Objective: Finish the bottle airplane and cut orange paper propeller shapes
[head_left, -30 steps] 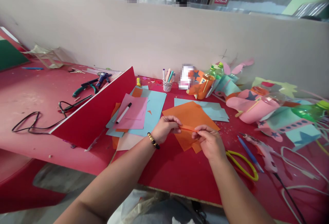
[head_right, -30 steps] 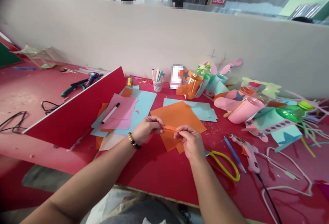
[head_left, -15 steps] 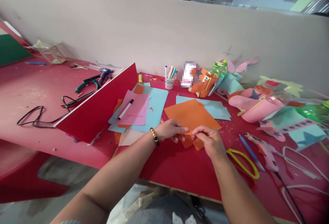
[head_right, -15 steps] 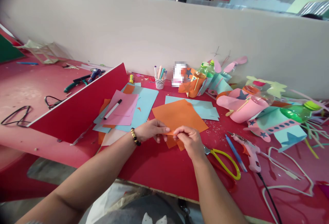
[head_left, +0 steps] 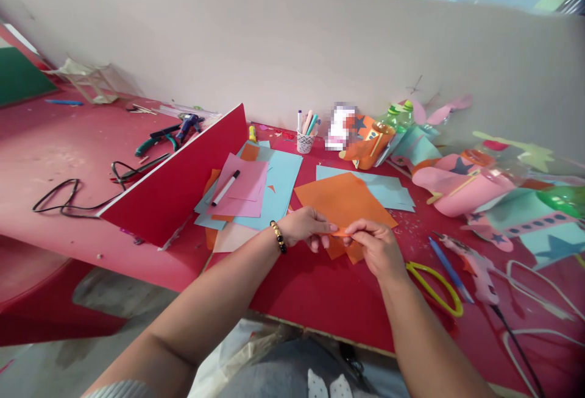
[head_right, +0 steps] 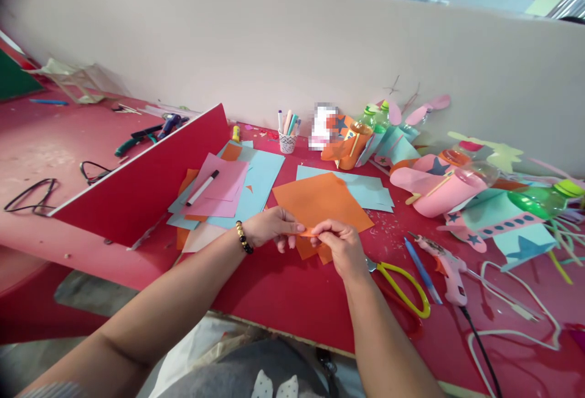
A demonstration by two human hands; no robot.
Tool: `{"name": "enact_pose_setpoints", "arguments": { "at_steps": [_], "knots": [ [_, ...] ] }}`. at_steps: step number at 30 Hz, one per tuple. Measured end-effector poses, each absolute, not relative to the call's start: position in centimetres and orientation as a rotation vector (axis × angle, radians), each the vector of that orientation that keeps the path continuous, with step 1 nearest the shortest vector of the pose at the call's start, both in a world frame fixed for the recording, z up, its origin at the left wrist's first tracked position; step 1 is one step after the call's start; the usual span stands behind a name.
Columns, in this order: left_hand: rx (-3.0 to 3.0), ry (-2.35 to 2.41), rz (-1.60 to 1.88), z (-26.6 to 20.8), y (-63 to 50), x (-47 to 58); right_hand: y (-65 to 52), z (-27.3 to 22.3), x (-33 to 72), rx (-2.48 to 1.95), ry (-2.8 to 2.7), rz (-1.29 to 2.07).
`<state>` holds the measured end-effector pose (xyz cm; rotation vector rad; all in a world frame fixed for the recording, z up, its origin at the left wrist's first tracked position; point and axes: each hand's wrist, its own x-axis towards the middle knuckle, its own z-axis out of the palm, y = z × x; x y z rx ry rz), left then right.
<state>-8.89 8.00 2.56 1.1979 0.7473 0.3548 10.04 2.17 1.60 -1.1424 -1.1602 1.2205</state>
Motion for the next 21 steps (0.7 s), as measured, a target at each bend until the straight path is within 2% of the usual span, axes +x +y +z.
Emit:
{"name": "enact_pose_setpoints", "arguments": {
  "at_steps": [6, 15, 21],
  "knots": [
    [1.195, 0.783, 0.397, 2.5, 8.1, -8.8, 2.2, 1.6, 10.4, -1.121, -1.119, 1.282],
    [1.373, 0.795, 0.43, 2.4, 8.0, -8.7, 2.2, 2.2, 9.4, -1.373, -1.274, 1.347],
    [1.516, 0.942, 0.554, 1.9, 8.6, -8.9, 1.9, 2.6, 9.5, -1.389, -1.17, 1.17]
  ]
}}
